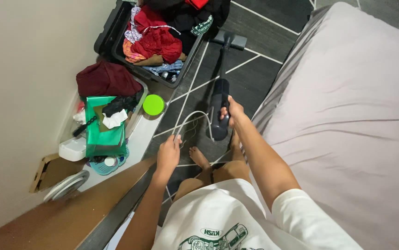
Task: Vacuum the floor and reposition floor mats.
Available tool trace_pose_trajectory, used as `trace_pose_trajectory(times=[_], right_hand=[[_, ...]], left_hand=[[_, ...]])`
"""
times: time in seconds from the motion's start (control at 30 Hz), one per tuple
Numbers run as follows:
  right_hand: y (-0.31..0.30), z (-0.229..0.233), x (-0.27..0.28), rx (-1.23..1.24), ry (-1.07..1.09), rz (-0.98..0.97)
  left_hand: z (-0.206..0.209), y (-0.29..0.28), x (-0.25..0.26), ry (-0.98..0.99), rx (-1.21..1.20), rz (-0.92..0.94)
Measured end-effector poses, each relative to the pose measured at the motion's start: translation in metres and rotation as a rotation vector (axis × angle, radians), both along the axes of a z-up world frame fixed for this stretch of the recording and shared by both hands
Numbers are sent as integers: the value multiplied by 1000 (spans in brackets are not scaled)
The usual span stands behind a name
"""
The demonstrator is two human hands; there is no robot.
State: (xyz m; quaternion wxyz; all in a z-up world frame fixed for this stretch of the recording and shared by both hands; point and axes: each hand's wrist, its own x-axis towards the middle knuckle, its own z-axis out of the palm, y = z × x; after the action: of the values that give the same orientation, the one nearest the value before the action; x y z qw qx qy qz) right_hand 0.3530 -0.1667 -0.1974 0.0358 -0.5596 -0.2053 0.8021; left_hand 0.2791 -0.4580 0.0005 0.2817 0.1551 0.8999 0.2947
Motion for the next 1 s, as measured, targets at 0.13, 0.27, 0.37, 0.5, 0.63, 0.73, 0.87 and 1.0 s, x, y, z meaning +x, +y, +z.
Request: trace_pose_trajectory(times=[0.13,0.27,0.37,0.5,0.63,0.73,0.87,1.0], right_hand=[[-55,-1,17,-51,9,28],[-139,27,73,-160,12,128],[-186,60,115,-256,13,87],[-231,84,150,-323,13,43],[-238,87,144,-195,-38,19],[-228,45,137,-104,-47,-4],[-161,78,82,197,-139,-42],[-86,27,51,203,-102,-93]], left_hand=[[1,-15,3,22,20,-18],[-6,-39,6,28,13,-14],[-10,-51,7,35,28,-23],[-19,-64,13,60,14,-57],[-18,-65,20,69,-3,-78],[-16,-66,24,46,-14,-93],[-14,-59,23,24,61,-106],[-9,-52,18,38,61,-101]])
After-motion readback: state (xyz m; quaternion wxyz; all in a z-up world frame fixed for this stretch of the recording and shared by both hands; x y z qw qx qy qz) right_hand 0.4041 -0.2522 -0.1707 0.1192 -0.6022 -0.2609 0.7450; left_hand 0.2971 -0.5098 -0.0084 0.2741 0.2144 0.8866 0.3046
